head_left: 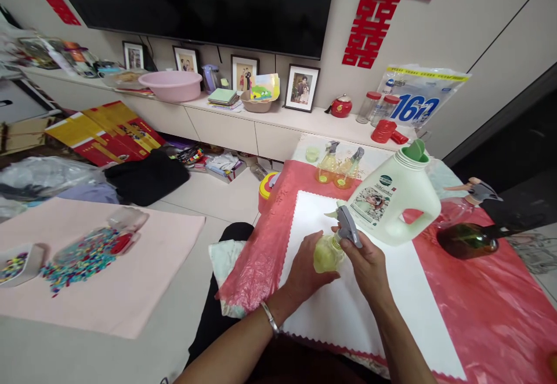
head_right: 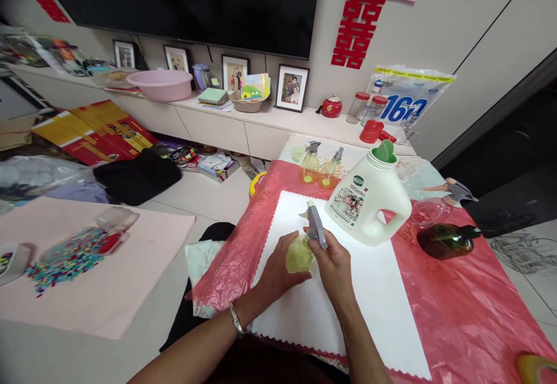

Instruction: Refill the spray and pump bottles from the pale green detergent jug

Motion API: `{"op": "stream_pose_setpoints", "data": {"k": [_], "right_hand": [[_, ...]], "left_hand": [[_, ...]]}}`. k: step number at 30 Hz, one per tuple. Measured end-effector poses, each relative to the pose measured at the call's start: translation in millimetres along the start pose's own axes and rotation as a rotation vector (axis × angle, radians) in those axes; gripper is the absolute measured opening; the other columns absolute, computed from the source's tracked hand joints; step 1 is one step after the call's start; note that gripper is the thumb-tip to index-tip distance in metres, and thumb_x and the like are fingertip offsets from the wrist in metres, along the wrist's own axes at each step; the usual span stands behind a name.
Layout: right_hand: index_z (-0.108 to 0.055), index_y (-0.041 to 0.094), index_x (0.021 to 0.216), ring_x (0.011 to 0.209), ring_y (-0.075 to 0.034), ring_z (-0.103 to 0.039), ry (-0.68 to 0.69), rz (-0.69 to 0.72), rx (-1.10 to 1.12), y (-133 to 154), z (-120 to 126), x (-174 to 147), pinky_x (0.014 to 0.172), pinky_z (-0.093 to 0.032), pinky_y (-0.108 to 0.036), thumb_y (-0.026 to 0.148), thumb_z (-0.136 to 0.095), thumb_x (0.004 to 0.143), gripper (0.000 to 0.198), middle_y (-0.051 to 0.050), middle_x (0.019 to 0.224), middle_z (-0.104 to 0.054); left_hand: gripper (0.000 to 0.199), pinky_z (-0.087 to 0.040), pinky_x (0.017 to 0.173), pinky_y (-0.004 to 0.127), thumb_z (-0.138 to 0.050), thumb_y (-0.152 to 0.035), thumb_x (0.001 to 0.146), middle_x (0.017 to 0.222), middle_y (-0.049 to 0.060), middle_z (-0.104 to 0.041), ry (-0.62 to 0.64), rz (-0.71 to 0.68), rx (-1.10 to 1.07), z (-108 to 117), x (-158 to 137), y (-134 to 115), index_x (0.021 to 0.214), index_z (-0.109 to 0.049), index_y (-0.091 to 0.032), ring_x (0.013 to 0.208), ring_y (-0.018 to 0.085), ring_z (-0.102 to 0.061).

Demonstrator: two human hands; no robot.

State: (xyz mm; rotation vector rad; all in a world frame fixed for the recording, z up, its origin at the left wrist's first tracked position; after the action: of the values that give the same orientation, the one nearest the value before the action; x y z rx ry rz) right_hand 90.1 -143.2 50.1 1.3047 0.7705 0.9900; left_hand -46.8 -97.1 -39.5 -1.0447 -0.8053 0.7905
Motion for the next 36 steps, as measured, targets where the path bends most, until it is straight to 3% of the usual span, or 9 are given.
{"op": "stream_pose_setpoints", "data": {"k": [12,32,36], "right_hand": [[-0.075,0.024,0.115,0.114,-0.027,-0.064,0.044,-0.009,-0.016,-0.6,6.1,0.7,0.098,-0.055,-0.041,0.055,-0.073,0.086,0.043,-0.008,0.121,-0.068],[-0.074,0.025,0.114,0.105,-0.021,-0.065,0.087,0.094,-0.096,-1.5,1.5,-2.9,0.09,-0.055,-0.032,0.047,-0.066,0.092,0.032,-0.005,0.112,-0.068],[-0.074,0.025,0.114,0.105,-0.019,-0.063,0.111,0.115,-0.134,0.1,0.6,-2.6,0.09,-0.053,-0.029,0.042,-0.067,0.091,0.029,-0.005,0.118,-0.066]], "left_hand": [[0.106,-0.041,0.117,0.061,-0.09,-0.059,0.06,0.144,0.014,-0.053,-0.008,0.025,-0.006,-1.5,0.3,2.2,0.147,-0.041,-0.024,0.137,0.038,-0.05],[0.104,-0.041,0.115,0.063,-0.091,-0.053,0.061,0.141,0.013,-0.054,-0.011,0.036,-0.049,-0.9,-1.0,-0.4,0.147,-0.041,-0.025,0.134,0.038,-0.051],[0.105,-0.041,0.114,0.063,-0.091,-0.054,0.059,0.14,0.013,-0.055,-0.014,0.032,-0.046,-1.7,-0.7,0.4,0.147,-0.041,-0.025,0.133,0.039,-0.051]]}}
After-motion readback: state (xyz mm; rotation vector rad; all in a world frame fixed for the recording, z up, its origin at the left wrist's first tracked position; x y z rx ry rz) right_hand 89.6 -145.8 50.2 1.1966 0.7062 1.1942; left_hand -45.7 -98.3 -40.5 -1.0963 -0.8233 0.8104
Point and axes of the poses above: each hand's wrist, its own x-axis towards the middle knuckle, its own z-axis out of the back of the hand, y = z × x, the point moved 6 cm from there along x, towards the middle knuckle
